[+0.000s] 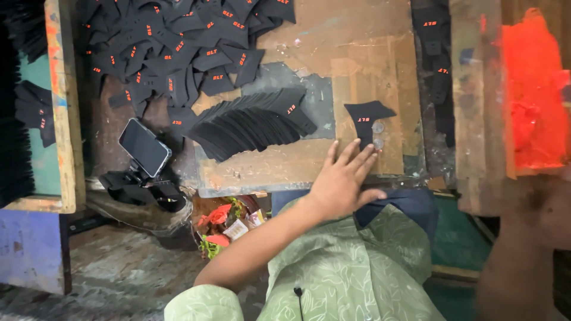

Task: The person repeatedly picks up small black fabric tags from a pile, places them on a wooden board, and uses a squeegee to press them against a screen with orange ink. The person then removes the printed tags and places them in a separate pile.

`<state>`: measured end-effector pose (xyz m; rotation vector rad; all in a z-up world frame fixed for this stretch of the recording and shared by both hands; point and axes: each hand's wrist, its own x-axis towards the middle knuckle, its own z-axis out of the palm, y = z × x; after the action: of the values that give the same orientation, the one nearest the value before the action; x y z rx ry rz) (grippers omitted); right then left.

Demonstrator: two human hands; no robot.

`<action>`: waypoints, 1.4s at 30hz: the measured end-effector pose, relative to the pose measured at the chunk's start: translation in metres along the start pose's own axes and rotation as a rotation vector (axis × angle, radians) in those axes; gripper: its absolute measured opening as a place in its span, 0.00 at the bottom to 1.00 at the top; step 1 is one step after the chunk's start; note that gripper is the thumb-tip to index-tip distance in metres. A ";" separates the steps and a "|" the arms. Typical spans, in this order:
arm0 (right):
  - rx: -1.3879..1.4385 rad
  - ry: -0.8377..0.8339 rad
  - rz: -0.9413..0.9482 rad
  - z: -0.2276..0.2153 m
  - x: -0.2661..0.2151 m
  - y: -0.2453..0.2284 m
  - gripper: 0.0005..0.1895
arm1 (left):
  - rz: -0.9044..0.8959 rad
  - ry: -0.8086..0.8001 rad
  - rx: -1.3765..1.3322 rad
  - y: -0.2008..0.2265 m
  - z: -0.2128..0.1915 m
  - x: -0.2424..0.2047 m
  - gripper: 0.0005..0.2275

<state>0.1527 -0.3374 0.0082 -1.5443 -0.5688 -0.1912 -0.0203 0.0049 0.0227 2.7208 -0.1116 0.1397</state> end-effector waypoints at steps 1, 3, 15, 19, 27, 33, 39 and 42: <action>0.001 0.003 0.001 0.025 0.006 -0.016 0.04 | 0.003 0.001 -0.002 -0.002 -0.012 0.002 0.41; 0.003 0.009 -0.002 0.080 0.008 -0.059 0.04 | -0.043 0.064 -0.349 -0.008 -0.038 0.007 0.36; -0.572 -0.553 -0.212 0.178 -0.014 -0.045 0.21 | -0.825 0.172 -0.692 -0.024 -0.003 0.006 0.30; -0.572 -0.611 -0.239 0.195 0.009 -0.024 0.20 | -0.620 0.278 -0.486 -0.031 0.016 -0.003 0.32; -0.629 -0.590 -0.186 0.201 -0.028 -0.035 0.19 | -0.583 0.396 -0.556 -0.024 0.019 -0.005 0.30; -0.576 -0.456 -0.235 0.187 -0.014 -0.057 0.19 | -0.664 0.340 -0.733 0.003 -0.039 0.004 0.28; -0.709 -0.117 -0.559 0.108 0.014 -0.069 0.11 | -0.068 0.395 -1.102 0.003 -0.098 0.024 0.17; -0.411 -0.059 -0.335 0.110 0.030 -0.103 0.10 | -0.412 0.509 -0.511 -0.038 -0.037 0.061 0.11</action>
<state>0.1058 -0.2275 0.1053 -1.8463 -0.8744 -0.5472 0.0410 0.0514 0.0483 2.0711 0.4871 0.5834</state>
